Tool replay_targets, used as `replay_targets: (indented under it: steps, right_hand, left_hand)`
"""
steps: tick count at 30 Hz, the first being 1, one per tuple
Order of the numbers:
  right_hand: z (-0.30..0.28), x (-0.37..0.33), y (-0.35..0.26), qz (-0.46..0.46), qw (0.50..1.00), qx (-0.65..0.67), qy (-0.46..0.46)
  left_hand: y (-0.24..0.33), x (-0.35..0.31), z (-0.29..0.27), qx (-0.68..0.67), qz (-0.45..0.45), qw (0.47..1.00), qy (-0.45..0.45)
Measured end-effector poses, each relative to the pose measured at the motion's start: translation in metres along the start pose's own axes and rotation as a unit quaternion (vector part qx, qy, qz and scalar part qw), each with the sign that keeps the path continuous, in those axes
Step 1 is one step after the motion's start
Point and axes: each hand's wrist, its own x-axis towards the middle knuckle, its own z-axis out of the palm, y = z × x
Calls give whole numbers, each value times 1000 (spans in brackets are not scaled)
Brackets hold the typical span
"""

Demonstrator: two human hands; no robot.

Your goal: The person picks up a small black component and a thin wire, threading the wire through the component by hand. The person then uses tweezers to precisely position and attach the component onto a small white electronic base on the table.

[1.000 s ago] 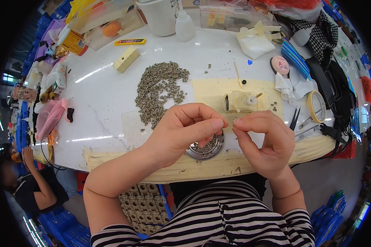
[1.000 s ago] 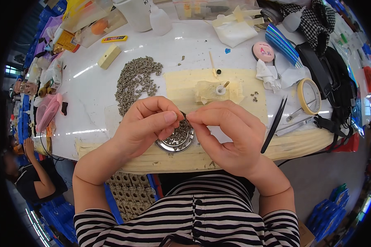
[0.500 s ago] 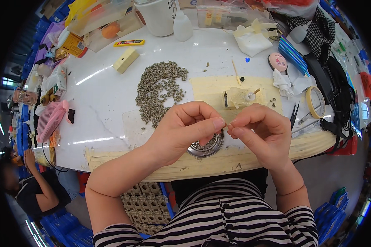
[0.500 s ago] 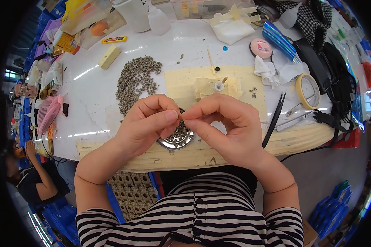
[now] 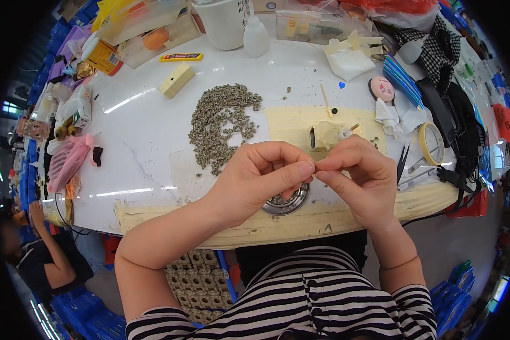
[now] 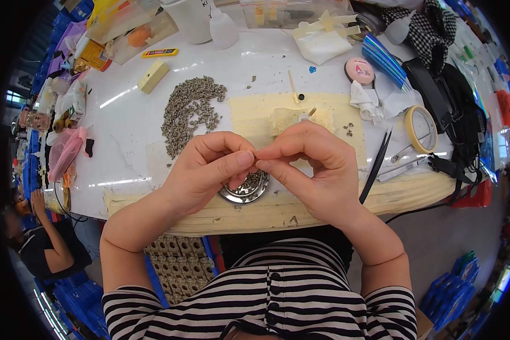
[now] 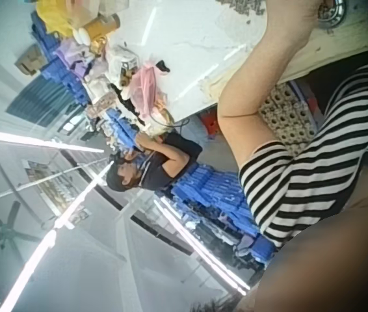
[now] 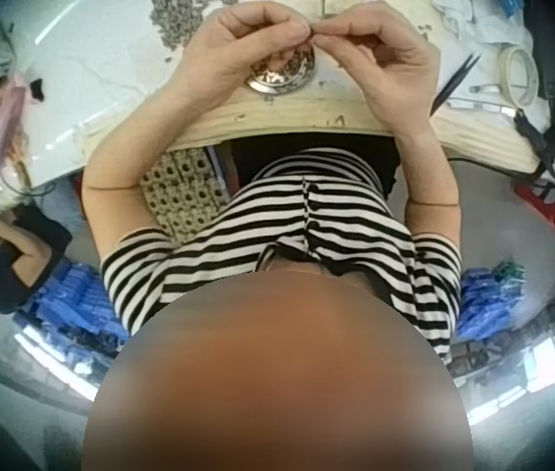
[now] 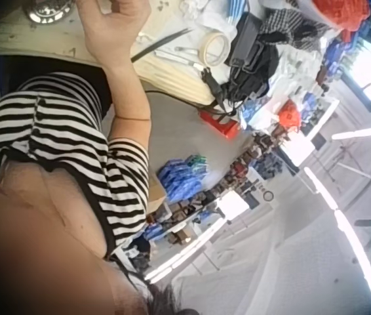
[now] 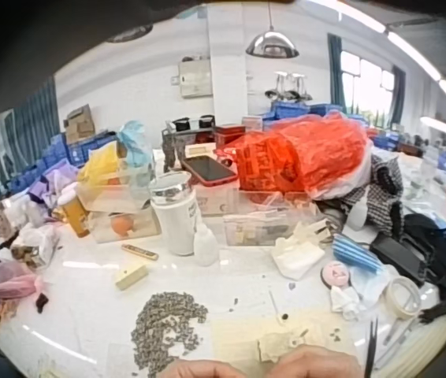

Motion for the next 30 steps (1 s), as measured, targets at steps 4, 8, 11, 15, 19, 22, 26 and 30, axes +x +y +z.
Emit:
replay_targets:
  steps: [4, 8, 11, 15, 19, 22, 26, 30]
  right_hand:
    - [2, 0, -1, -2, 1000, -2, 8]
    - [3, 2, 0, -17, 1000, -13, 12]
    - [2, 1, 1, -26, 999, -23, 2]
    - [2, 1, 0, -43, 998, -38, 20]
    - [4, 2, -1, -113, 981, -152, 34]
    - [5, 0, -4, -192, 952, -227, 79]
    - [6, -2, 3, -245, 947, -196, 63]
    - [10, -1, 5, -263, 939, -215, 46]
  left_hand:
    - [1, 0, 2, 8, 8, 1000, 3]
    - [0, -1, 1, 17, 21, 1000, 16]
    - [0, -1, 2, 22, 29, 999, 19]
    - [1, 0, 4, 36, 43, 998, 25]
    - [-3, -2, 3, 63, 72, 994, 46]
    - [-4, -2, 2, 60, 90, 994, 35]
    - [-3, -2, 4, 49, 88, 994, 49]
    - [-6, -1, 3, 42, 94, 993, 52]
